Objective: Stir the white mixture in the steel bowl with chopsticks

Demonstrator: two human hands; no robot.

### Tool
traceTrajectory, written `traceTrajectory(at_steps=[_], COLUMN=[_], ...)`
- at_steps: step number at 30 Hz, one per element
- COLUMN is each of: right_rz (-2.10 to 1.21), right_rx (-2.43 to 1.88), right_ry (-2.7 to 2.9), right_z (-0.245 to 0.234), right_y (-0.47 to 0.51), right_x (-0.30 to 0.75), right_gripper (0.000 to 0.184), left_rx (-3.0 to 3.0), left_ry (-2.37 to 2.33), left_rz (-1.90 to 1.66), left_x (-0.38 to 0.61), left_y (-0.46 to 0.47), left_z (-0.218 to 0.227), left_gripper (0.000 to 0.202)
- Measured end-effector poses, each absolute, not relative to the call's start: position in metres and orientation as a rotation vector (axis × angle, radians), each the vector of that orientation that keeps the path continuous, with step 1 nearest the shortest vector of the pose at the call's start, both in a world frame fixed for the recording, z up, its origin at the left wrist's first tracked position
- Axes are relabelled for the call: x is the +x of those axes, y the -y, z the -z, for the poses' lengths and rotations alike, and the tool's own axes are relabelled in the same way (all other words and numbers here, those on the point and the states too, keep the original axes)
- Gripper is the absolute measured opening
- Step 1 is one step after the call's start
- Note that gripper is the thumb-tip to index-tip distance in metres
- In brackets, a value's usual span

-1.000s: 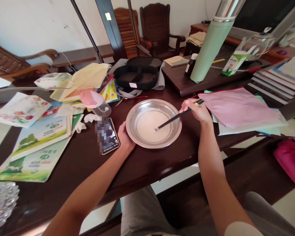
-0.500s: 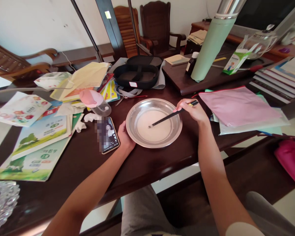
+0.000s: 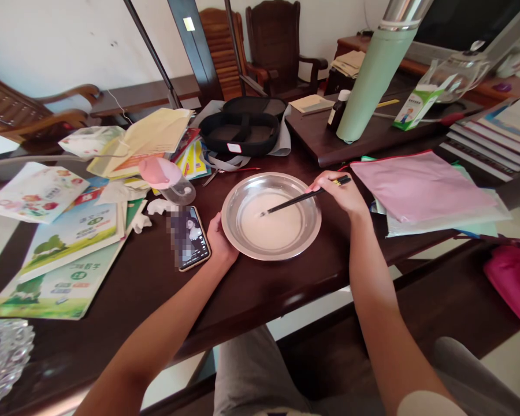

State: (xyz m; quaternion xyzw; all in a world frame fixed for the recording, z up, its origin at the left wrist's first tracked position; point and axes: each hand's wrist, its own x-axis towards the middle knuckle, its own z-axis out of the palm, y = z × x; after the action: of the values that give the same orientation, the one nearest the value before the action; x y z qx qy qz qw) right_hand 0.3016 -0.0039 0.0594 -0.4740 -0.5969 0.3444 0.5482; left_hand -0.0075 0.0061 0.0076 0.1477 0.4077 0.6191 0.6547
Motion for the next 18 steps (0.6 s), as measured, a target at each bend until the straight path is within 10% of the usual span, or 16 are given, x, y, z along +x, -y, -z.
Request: traceTrajectory(at_steps=[18], right_rz=[-0.715], right_rx=[-1.099], right_ry=[1.259], right_z=[-0.056], right_y=[0.007], right_x=[0.317], right_gripper=[0.056], left_rx=[0.331], left_ry=[-0.936], left_rz=[-1.398], left_x=[-0.007], left_y=[-0.005], left_z=[-0.011], left_gripper=[0.024])
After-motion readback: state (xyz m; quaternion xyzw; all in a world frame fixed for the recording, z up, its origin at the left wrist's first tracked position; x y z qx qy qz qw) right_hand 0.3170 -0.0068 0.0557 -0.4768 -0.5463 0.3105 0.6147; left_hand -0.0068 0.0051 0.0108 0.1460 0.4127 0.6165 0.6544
